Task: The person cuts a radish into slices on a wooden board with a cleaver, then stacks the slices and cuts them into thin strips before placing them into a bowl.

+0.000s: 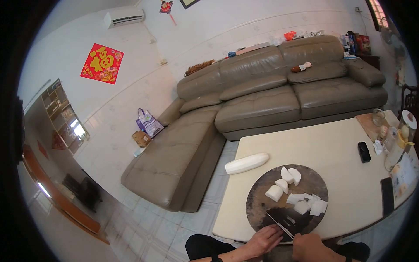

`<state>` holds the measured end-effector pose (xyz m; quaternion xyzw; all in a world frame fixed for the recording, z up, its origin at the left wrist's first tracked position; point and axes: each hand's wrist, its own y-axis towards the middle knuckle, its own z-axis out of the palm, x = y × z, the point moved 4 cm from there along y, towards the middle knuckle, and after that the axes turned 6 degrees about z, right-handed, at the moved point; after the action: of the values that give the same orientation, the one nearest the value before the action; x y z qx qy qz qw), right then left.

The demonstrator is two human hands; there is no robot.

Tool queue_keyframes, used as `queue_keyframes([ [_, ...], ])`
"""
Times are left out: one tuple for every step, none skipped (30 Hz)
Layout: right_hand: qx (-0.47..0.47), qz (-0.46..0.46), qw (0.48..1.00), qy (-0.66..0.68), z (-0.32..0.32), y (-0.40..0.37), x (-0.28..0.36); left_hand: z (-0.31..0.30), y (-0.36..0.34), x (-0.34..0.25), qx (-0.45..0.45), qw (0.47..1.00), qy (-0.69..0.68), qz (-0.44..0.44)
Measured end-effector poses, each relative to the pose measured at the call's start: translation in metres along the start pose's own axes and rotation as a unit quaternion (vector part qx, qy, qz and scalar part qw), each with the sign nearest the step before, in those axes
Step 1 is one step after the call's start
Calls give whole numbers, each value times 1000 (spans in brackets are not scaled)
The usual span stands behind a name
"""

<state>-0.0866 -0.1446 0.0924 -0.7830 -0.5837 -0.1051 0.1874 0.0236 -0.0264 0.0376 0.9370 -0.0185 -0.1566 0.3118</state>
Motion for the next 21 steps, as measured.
queue_keyframes([
  [0, -2, 1000, 1, 3, 0, 0, 0, 0, 0, -1, 1000, 3, 0],
  [-4, -6, 1000, 2, 8, 0, -2, 0, -1, 0, -2, 1000, 5, 0],
  [-8, -10, 1000, 1, 11, 1, -3, 1, -2, 1, 5, 1000, 2, 1],
  [-7, -12, 1000, 0, 12, 2, -1, 3, -3, 0, 12, 1000, -2, 1],
  [-29, -22, 999, 6, 12, 4, 4, 4, -5, 1, 12, 1000, -2, 0],
  [-50, -30, 998, 13, 13, 5, 8, 6, -7, 2, 5, 1000, -12, -10],
  [-48, -26, 998, 13, 14, 9, 8, 6, -8, 2, -1, 1000, -23, -19],
  [-19, -20, 1000, 0, 15, 14, 7, 8, -10, 4, 1, 999, -31, -21],
  [15, -11, 1000, -12, 18, 18, 6, 2, -6, 1, 1, 1000, -5, 19],
  [18, 11, 1000, -7, 18, 22, 4, -1, -4, -2, 4, 998, 15, 57],
  [14, 22, 1000, 0, 17, 24, 2, 1, -5, -1, 8, 998, 20, 57],
  [21, 23, 1000, 4, 17, 25, -1, -2, -3, -3, 7, 998, 8, 55],
  [27, 25, 999, 9, 15, 26, -5, -4, 0, -2, 6, 999, -4, 52],
  [53, 47, 997, 15, 14, 26, -7, -4, 1, -1, 14, 999, 0, 51],
  [41, 51, 998, 18, 10, 21, -8, -5, 2, -1, 11, 999, 0, 42],
  [34, 29, 998, 36, 13, 18, -13, -2, 1, 2, 0, 999, -6, 32],
  [22, 29, 999, 26, 12, 16, -14, -1, -1, 3, 3, 1000, -18, 16],
  [23, 26, 998, 52, 12, 15, -15, -3, 2, 1, -2, 1000, 3, 7],
  [4, 17, 997, 74, 6, 12, -14, -5, 4, 1, 11, 1000, 10, 10],
  [14, 34, 996, 79, 4, 10, -16, -5, 6, 2, 19, 1000, -9, 8],
  [6, 22, 996, 89, 1, 7, -14, -5, 4, 1, 19, 1000, 2, 9],
])
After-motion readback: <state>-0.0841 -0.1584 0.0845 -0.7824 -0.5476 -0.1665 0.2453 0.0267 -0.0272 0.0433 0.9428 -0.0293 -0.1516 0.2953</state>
